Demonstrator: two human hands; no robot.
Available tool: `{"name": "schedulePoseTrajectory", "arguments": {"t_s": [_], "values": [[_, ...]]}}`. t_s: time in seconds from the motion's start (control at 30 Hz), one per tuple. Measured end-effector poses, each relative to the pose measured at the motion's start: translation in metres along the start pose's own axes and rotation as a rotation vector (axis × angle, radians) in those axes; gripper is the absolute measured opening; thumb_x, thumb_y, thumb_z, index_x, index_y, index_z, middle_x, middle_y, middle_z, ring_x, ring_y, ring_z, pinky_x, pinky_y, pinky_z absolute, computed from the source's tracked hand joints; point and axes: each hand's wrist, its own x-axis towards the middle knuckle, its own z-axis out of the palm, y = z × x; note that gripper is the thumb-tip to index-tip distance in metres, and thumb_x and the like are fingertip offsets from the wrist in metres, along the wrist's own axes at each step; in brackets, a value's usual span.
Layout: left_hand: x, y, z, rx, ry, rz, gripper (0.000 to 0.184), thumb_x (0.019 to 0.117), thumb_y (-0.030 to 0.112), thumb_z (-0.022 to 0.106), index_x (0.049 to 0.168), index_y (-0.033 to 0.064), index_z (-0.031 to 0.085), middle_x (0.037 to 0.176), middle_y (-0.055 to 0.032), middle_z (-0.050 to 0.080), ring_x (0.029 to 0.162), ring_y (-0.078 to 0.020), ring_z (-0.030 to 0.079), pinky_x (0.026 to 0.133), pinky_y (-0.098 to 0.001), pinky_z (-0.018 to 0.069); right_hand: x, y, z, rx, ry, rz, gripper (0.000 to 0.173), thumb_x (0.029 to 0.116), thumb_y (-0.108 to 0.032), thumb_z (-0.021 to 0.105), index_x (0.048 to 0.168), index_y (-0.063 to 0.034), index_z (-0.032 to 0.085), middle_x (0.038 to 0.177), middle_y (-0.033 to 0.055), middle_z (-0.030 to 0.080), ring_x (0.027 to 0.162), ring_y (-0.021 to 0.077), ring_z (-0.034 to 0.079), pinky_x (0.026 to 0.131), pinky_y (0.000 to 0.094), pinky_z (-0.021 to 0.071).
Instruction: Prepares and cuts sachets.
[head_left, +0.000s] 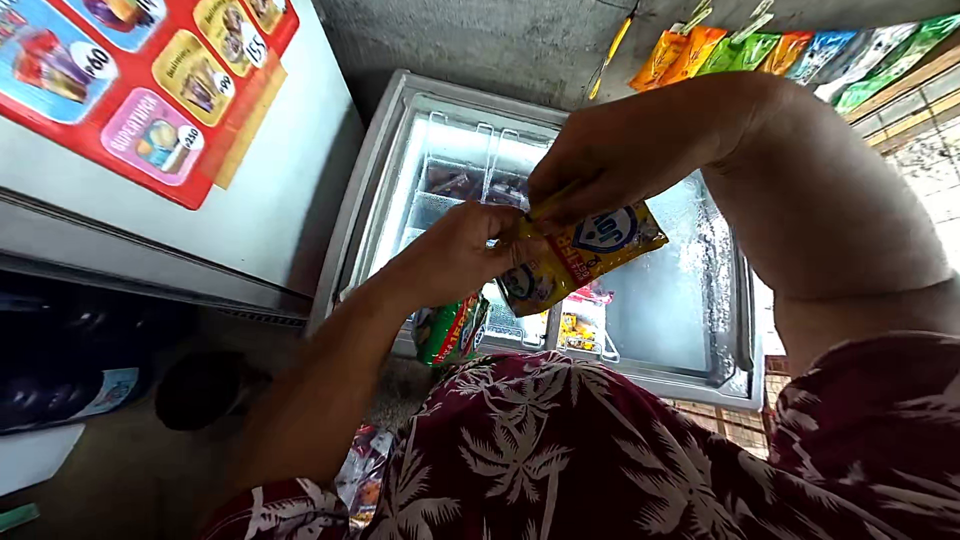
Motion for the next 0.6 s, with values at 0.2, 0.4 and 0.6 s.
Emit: {"name": "schedulePoseTrajectory", "arguments": {"t_s": [0.2, 0.4, 0.6], "values": [[-0.016, -0.012, -0.002, 0.052, -0.037, 0.061, 0.028, 0.1079, 0.028, 0.049, 0.099, 0.0106, 0.068, 0.077, 0.0074, 0.062, 0.069, 0.0038, 0.057, 0.062, -0.0141, 0.0466, 0.005, 0.006, 0.022, 0.120, -0.029, -0.027, 0.019, 0.1045, -0.019, 0.056, 0.093, -0.0080, 0.067, 0.070, -0.0033, 0.063, 0.058, 0.0019, 0.059, 0.050, 0.0206, 0.0483], [-0.023, -0.024, -0.001, 0.065, 0.045, 0.083, 0.024, 0.1053, 0.026, 0.054, 0.096, 0.0122, 0.070, 0.082, 0.0094, 0.067, 0.076, 0.0066, 0.061, 0.069, -0.0123, 0.0506, 0.010, 0.011, 0.047, 0.220, 0.060, -0.069, 0.017, 0.1044, -0.018, 0.058, 0.096, -0.0053, 0.066, 0.075, -0.0019, 0.065, 0.064, 0.0005, 0.061, 0.057, 0.0183, 0.0512], [-0.032, -0.020, -0.010, 0.164, 0.224, 0.021, 0.026, 0.1010, 0.037, 0.061, 0.108, 0.0139, 0.071, 0.105, 0.0073, 0.072, 0.096, 0.0011, 0.067, 0.081, -0.0216, 0.0573, -0.015, 0.018, 0.051, 0.281, 0.196, -0.026, 0.018, 0.1051, -0.017, 0.053, 0.100, -0.0071, 0.067, 0.077, -0.0041, 0.067, 0.064, 0.0003, 0.062, 0.055, 0.0188, 0.0546]]}}
